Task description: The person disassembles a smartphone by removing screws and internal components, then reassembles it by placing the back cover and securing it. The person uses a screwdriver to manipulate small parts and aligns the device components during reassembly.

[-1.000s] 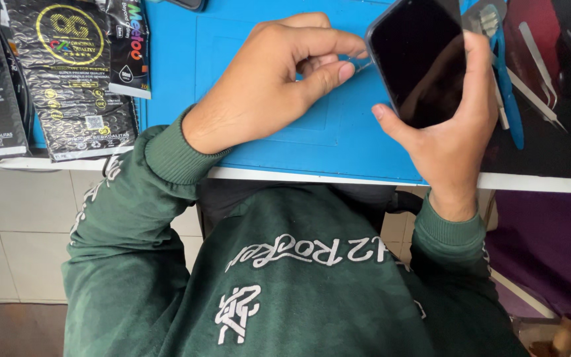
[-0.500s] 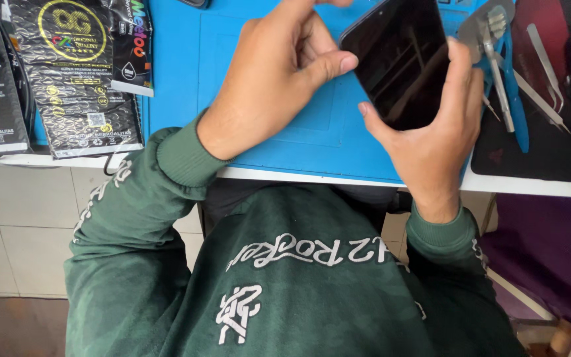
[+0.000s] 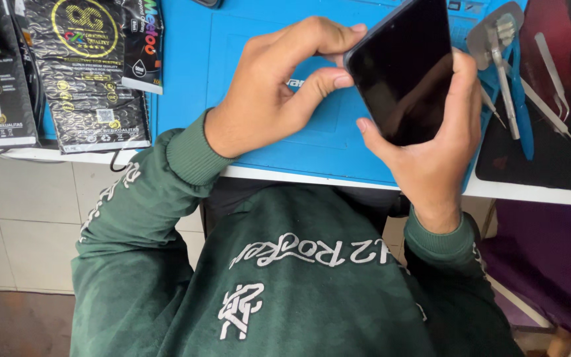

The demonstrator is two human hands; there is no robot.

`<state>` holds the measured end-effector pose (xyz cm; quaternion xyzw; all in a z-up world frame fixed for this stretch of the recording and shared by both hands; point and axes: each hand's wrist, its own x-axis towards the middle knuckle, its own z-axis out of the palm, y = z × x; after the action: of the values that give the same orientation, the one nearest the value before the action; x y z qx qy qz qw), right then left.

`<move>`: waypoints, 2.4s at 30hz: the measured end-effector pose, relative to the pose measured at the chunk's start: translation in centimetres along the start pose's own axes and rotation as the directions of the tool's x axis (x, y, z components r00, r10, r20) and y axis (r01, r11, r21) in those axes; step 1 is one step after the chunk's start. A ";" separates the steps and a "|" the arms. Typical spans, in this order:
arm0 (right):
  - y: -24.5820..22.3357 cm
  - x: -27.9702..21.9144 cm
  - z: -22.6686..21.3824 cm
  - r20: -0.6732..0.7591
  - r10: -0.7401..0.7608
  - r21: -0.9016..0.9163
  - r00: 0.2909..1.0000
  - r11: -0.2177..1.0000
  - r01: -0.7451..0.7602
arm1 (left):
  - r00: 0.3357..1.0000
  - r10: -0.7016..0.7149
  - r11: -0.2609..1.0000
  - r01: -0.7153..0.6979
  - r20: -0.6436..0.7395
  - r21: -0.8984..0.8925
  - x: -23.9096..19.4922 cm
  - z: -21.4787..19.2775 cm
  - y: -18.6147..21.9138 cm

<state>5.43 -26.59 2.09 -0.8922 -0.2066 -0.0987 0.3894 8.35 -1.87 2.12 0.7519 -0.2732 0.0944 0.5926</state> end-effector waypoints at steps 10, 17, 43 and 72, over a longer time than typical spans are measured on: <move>0.4 0.2 1.0 0.059 -0.310 -0.442 0.949 0.844 0.303 | 0.957 -0.291 0.883 0.269 0.002 -0.385 -3.8 -0.7 2.5; -0.2 -0.8 1.5 0.210 -0.377 -0.499 0.902 0.753 0.430 | 0.909 -0.413 0.801 0.330 -0.062 -0.500 -7.2 -1.3 2.0; -2.1 0.5 1.3 0.105 -0.290 -0.320 0.951 0.896 0.308 | 0.913 -0.352 0.898 0.267 -0.206 -0.348 -6.5 0.2 2.7; -2.6 -1.0 2.0 -0.106 -0.089 -0.338 0.990 0.940 0.048 | 0.896 -0.427 0.715 0.254 -0.120 -0.651 -3.8 4.4 2.0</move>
<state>3.39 -23.80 2.08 -0.9301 -0.1939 -0.1991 0.2400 3.33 -5.16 0.79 0.5328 -0.0636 -0.0140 0.8437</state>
